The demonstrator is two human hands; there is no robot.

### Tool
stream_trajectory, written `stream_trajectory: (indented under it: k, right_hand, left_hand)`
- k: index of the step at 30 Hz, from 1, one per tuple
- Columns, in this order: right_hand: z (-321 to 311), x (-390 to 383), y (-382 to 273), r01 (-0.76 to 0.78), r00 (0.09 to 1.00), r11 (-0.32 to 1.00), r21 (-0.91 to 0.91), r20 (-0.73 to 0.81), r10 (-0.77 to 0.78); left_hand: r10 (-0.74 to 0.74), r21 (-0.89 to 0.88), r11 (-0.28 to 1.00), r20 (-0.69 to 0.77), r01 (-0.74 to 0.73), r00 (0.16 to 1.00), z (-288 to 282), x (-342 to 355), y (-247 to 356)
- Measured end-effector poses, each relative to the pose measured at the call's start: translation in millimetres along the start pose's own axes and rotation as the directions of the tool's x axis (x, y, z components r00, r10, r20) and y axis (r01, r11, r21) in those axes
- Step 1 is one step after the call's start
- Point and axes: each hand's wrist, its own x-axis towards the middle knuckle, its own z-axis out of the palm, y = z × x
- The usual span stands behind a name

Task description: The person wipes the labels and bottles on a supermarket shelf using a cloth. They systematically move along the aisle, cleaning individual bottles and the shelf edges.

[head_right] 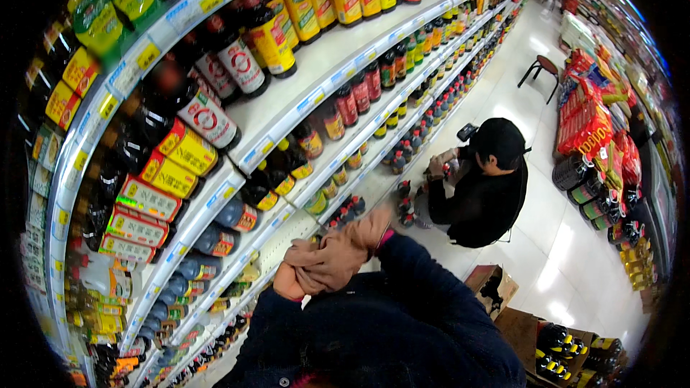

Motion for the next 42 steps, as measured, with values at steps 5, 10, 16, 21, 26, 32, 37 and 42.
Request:
stream_trajectory:
  k: [5,10,16,21,26,32,37,42]
  right_hand:
    - [-50,7,43,0.662,0.733,0.505,0.554,-0.618,-0.282]
    - [-29,12,58,0.653,0.757,0.064,0.755,-0.647,-0.094]
    - [-212,-30,22,0.512,0.852,0.628,0.586,-0.441,-0.283]
    - [-114,1,52,0.507,0.689,0.686,0.521,-0.723,0.040]
    - [-168,-18,39,0.216,0.915,0.656,0.724,-0.384,0.124]
    - [-185,13,11,0.302,0.913,0.905,0.299,-0.364,-0.184]
    - [-143,31,-32,0.162,0.926,0.834,0.528,-0.374,0.057]
    - [-123,62,-11,0.354,0.682,0.725,0.590,-0.694,0.232]
  left_hand:
    - [0.009,0.119,0.993,-0.134,0.007,0.991,-34,9,12]
    - [0.145,0.053,0.989,-0.160,-0.138,0.976,-10,16,17]
    - [0.092,0.104,0.992,-0.251,-0.067,0.964,-45,34,14]
    - [0.080,0.104,0.993,-0.200,-0.060,0.977,-26,22,8]
    - [0.142,0.332,0.943,-0.465,0.023,0.874,-33,16,6]
    - [0.647,0.863,0.494,-0.282,-0.107,0.708,-11,23,-7]
    - [0.691,0.951,-0.087,0.273,-0.298,0.670,27,63,-21]
    - [0.486,0.902,-0.321,0.419,-0.290,0.767,70,78,-6]
